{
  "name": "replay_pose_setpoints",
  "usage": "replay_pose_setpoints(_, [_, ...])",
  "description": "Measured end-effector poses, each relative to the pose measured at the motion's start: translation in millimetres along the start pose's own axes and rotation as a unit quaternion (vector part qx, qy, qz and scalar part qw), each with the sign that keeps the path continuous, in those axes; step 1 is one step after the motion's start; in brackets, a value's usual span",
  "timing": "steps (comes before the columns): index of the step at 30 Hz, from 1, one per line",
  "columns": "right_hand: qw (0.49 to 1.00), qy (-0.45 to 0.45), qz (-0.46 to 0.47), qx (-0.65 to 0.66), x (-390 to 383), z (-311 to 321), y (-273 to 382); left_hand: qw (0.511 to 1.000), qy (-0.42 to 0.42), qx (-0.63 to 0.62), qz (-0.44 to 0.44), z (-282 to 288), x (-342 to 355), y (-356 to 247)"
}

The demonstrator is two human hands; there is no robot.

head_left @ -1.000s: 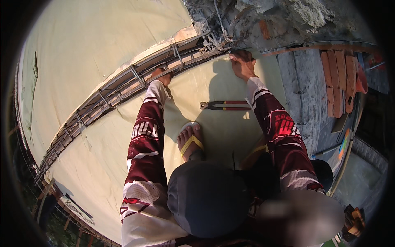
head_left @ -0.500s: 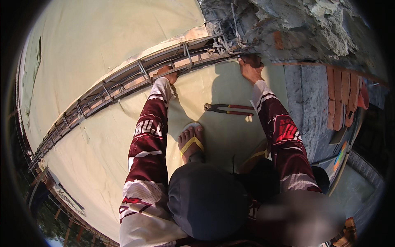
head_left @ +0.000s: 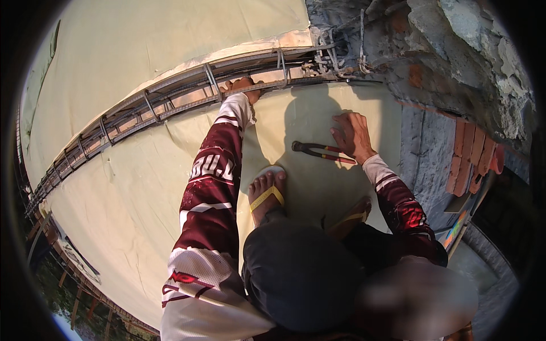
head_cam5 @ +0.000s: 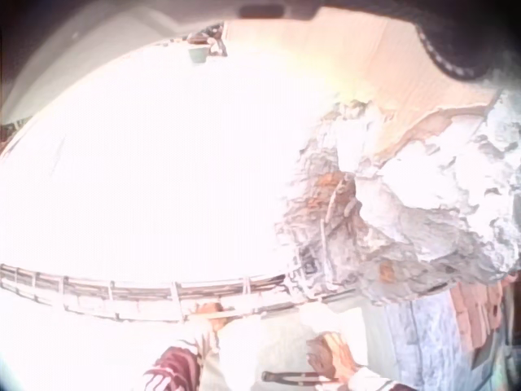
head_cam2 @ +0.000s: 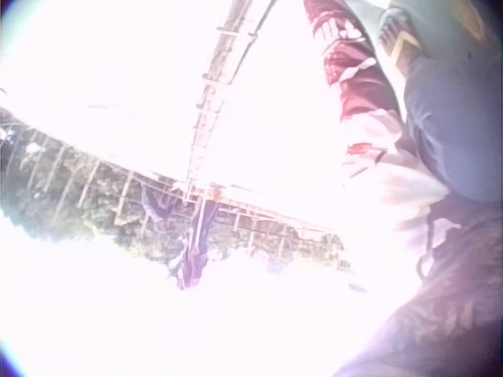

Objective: The person is installing rebar on a rooftop, using pliers to secure the rebar to a metal frame. They are working methodically along the edge of the roof, ensuring the rebar is properly aligned and fastened.

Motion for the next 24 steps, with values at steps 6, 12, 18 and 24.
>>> replay_pose_setpoints(6, [0.998,0.064,0.017,0.008,-48.8,13.3,12.7,0.994,0.003,-0.062,0.09,22.7,-24.5,-14.1])
replay_pose_setpoints(12, [0.998,0.053,-0.026,0.011,-69.6,-3.3,6.6,0.997,0.012,-0.068,0.04,32.1,-32.5,-15.6])
replay_pose_setpoints(18, [0.998,0.021,-0.045,0.024,-83.7,-16.5,8.5,0.997,-0.002,-0.07,0.031,32.6,-33.8,-16.5])
replay_pose_setpoints(24, [0.998,0.032,-0.051,0.014,-91.9,-21.7,4.0,0.996,-0.012,-0.08,0.027,29.5,-33.0,-14.6])
Point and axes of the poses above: each hand's wrist, its own x-axis towards the middle knuckle, its own z-axis out of the back of the hand, y = z × x, the point moved 3 cm from there along x, towards the middle knuckle, and after that the axes turned 10 degrees about -y, right-handed, at the moved point
